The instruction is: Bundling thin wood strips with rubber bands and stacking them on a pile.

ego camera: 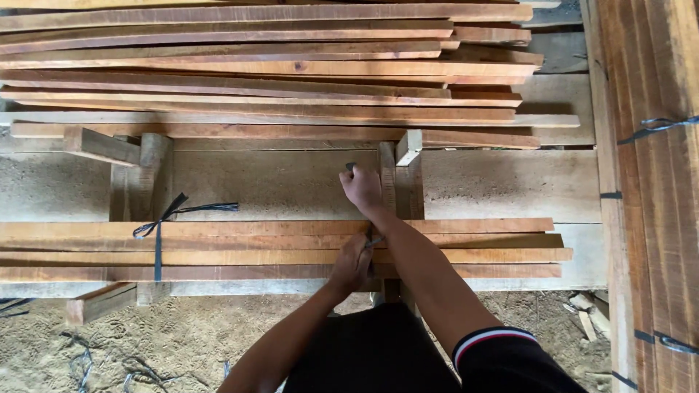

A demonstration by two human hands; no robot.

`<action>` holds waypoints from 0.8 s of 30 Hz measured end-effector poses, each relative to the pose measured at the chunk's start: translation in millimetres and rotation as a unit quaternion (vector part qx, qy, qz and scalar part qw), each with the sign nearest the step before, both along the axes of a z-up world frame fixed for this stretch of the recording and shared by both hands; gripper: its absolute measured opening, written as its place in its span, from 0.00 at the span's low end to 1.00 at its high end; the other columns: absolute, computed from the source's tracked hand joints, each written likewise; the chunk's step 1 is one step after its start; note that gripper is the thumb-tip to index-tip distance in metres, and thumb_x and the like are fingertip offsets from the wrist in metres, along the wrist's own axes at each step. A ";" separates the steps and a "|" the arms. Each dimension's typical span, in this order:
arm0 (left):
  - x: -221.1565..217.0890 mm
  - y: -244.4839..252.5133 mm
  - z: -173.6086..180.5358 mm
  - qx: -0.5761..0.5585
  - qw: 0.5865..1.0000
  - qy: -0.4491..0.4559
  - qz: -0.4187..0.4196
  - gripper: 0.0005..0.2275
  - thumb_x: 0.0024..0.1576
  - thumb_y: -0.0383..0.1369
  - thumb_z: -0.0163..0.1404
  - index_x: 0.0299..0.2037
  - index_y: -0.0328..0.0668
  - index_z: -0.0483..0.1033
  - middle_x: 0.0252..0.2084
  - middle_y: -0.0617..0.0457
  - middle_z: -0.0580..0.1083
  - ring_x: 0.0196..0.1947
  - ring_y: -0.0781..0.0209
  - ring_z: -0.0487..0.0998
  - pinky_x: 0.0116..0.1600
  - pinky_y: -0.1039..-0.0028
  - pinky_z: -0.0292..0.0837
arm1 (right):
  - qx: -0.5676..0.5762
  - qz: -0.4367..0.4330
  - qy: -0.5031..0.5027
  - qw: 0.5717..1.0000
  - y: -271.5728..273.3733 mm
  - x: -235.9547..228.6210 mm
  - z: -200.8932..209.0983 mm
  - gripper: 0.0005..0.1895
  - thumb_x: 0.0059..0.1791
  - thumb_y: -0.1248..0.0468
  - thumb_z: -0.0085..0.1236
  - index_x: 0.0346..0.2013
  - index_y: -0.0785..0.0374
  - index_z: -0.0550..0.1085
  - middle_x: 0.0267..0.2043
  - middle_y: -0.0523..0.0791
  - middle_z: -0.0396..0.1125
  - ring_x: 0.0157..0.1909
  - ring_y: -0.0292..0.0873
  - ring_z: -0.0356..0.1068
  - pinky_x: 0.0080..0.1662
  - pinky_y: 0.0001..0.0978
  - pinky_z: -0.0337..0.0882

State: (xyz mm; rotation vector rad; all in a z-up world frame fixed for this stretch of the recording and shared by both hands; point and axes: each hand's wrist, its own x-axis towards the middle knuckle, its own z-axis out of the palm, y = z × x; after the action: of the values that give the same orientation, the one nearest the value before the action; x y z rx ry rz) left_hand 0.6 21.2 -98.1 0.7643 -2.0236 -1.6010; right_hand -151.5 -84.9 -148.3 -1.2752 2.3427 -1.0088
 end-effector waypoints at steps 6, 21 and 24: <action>0.0 -6.5 12.5 -0.043 0.998 0.035 -0.035 0.11 0.68 0.35 0.32 0.36 0.40 0.63 0.31 0.44 0.60 0.33 0.38 0.67 0.42 0.56 0.68 | 0.068 0.001 0.002 0.998 -0.9 0.1 -17.4 0.16 0.43 0.61 0.52 0.12 0.66 0.66 0.14 0.58 0.63 0.19 0.63 0.70 0.21 0.51 0.68; -0.5 -1.4 9.2 0.011 0.999 0.035 0.020 0.13 0.68 0.35 0.33 0.32 0.44 0.65 0.27 0.54 0.61 0.26 0.58 0.63 0.38 0.68 0.65 | -0.040 0.023 0.072 0.996 -6.7 -13.8 -25.3 0.19 0.44 0.62 0.62 0.16 0.71 0.67 0.16 0.62 0.62 0.25 0.70 0.70 0.21 0.58 0.63; 5.7 -9.3 0.1 0.018 0.997 -0.066 -0.040 0.13 0.70 0.38 0.32 0.36 0.46 0.66 0.30 0.50 0.60 0.30 0.53 0.67 0.42 0.66 0.65 | -0.056 -0.041 -0.002 0.998 -5.1 -38.3 -6.5 0.21 0.49 0.61 0.50 0.13 0.66 0.61 0.12 0.54 0.56 0.16 0.48 0.63 0.22 0.34 0.55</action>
State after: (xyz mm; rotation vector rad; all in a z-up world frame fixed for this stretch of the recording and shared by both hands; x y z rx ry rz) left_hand 6.2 11.9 -98.0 0.8323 -2.1478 -1.6755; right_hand -189.8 -90.0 -154.7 -1.2250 2.3829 -1.1819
